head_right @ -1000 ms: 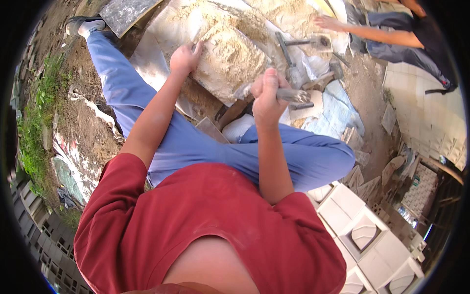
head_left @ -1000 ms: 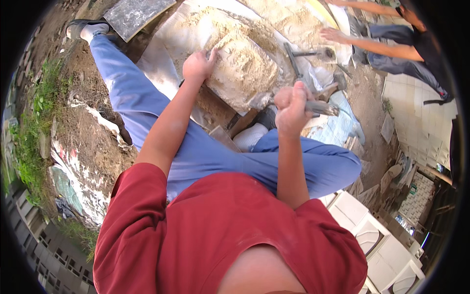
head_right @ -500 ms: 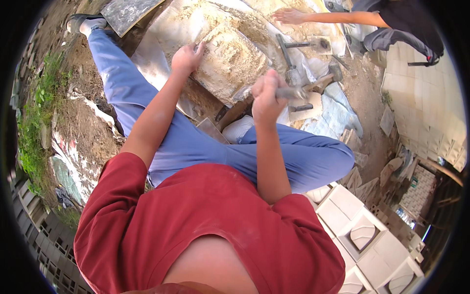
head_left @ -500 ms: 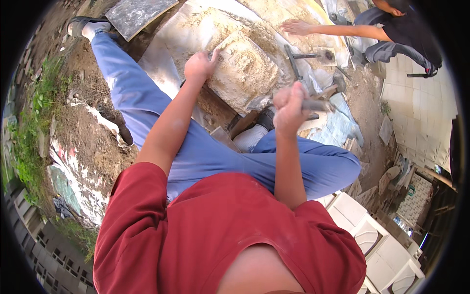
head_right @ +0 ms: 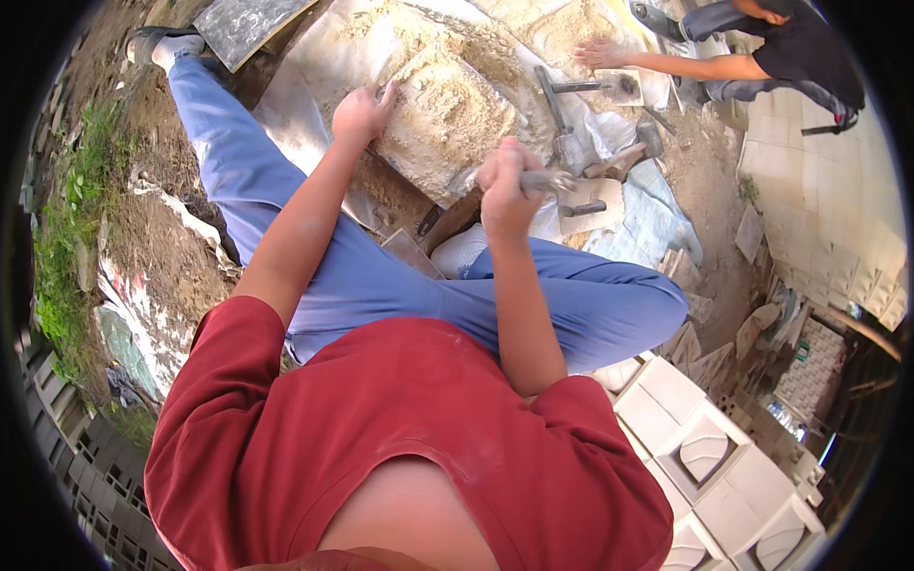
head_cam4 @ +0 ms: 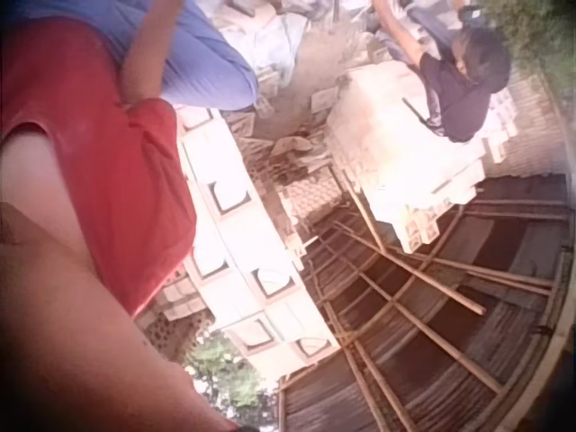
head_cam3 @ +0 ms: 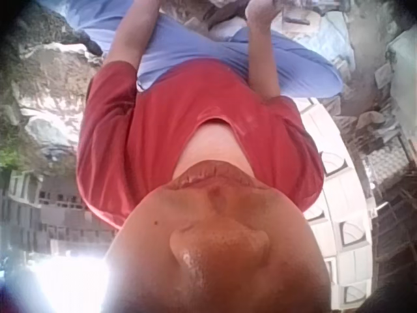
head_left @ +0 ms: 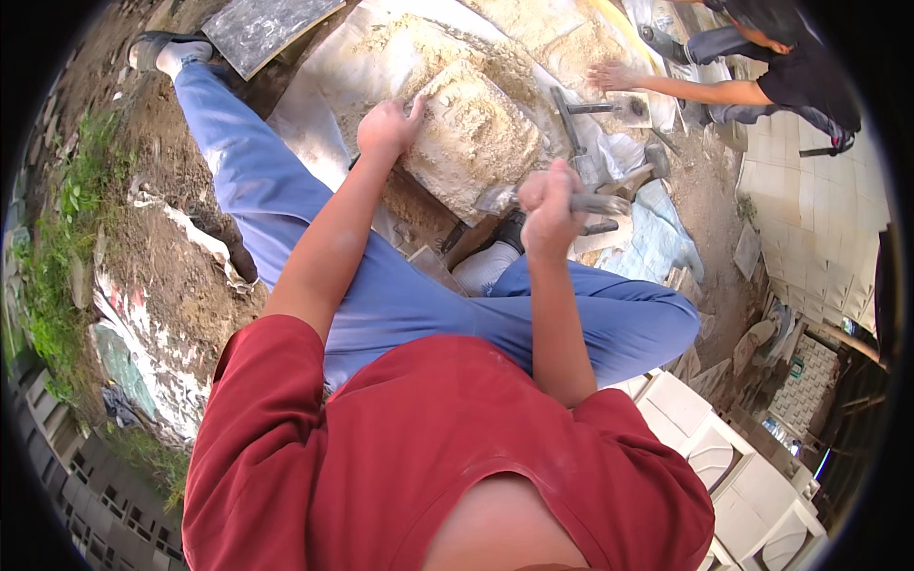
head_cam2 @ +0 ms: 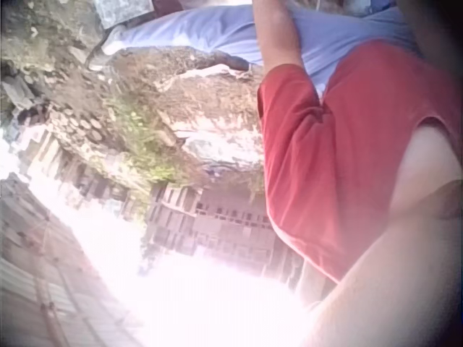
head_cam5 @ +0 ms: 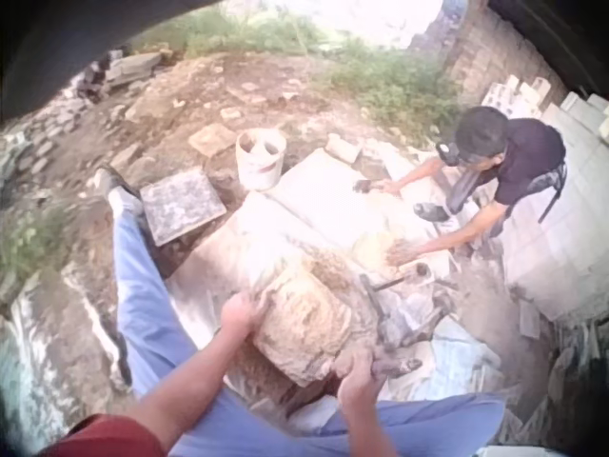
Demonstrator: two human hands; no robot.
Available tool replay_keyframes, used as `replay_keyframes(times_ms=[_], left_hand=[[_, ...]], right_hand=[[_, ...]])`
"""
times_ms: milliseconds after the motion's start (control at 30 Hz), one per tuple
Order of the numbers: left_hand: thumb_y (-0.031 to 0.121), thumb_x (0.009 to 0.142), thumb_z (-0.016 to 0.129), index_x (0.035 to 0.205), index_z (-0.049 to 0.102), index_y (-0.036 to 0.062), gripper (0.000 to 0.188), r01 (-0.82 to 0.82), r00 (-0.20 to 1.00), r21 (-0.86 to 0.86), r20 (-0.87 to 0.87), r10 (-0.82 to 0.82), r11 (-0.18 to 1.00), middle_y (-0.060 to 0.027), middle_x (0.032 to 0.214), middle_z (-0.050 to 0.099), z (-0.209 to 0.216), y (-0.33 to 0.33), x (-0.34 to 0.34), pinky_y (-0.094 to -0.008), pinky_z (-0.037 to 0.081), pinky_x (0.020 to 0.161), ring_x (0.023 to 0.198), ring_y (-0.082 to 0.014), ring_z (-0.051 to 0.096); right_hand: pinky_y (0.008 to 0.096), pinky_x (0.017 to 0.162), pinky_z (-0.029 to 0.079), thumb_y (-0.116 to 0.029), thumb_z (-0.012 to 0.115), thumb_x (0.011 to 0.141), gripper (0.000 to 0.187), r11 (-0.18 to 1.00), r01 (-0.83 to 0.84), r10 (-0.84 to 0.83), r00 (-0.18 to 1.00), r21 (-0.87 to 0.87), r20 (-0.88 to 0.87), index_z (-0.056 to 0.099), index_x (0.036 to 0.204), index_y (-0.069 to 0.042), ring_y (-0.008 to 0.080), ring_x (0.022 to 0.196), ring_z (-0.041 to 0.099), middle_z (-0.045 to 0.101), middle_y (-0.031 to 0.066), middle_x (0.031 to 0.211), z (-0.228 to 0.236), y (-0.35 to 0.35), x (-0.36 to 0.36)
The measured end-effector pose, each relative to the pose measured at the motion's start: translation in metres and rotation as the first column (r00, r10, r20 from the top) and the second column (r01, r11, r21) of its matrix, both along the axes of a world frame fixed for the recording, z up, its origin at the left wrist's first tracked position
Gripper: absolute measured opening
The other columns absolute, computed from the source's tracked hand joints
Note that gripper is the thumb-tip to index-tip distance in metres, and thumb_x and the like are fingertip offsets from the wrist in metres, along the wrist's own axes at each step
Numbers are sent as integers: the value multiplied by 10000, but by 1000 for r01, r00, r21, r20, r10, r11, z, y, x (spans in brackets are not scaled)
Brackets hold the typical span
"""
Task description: The person fills a metal mold with mortar mixture, pressing and compacting it by hand and smoothing the surface with a trowel.
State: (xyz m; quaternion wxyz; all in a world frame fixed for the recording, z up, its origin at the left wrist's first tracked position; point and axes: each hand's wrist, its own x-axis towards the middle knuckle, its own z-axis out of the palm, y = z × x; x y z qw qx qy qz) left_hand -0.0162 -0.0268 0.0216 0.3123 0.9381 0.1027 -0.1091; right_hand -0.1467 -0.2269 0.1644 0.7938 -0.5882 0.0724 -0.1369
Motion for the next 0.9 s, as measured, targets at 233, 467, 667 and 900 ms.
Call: replay_keyframes(times_ms=[233, 467, 667, 900], left_hand=[[638, 991, 398, 1016, 746, 36, 695, 6, 999, 41, 34, -7, 999, -239, 1038, 733, -3, 5, -2, -493, 540, 902, 1013, -384, 703], [677, 982, 391, 1119, 740, 64, 718, 15, 1000, 17, 0, -15, 1000, -242, 1096, 726, -3, 1, 1, -504, 520, 953, 1078, -401, 685], [643, 990, 397, 1054, 751, 36, 705, 28, 999, 15, 25, -29, 999, -245, 1052, 731, 4, -6, 0, -488, 536, 917, 1033, -389, 700], [669, 991, 386, 1142, 730, 60, 716, 34, 999, -10, -4, -34, 999, -251, 1101, 722, 3, -4, 3, -511, 518, 949, 1071, -412, 683]], right_hand=[[278, 454, 247, -131, 465, 1041, 389, 996, -18, 12, 997, -82, -70, 427, 655, -99, 71, 484, 339, 392, -26, 533, 4, 5, -4], [290, 451, 256, -114, 467, 1039, 369, 968, -65, 59, 998, -241, -31, 441, 671, -96, 73, 480, 347, 415, -15, 544, -11, 4, -3], [289, 459, 266, -150, 478, 1053, 404, 987, -55, 50, 998, -153, -35, 422, 656, -101, 79, 479, 353, 406, -15, 538, -11, -7, 4], [288, 459, 252, -157, 475, 1056, 392, 996, 9, -6, 999, -84, 36, 421, 670, -118, 79, 483, 350, 396, -24, 532, 1, -16, 10]])
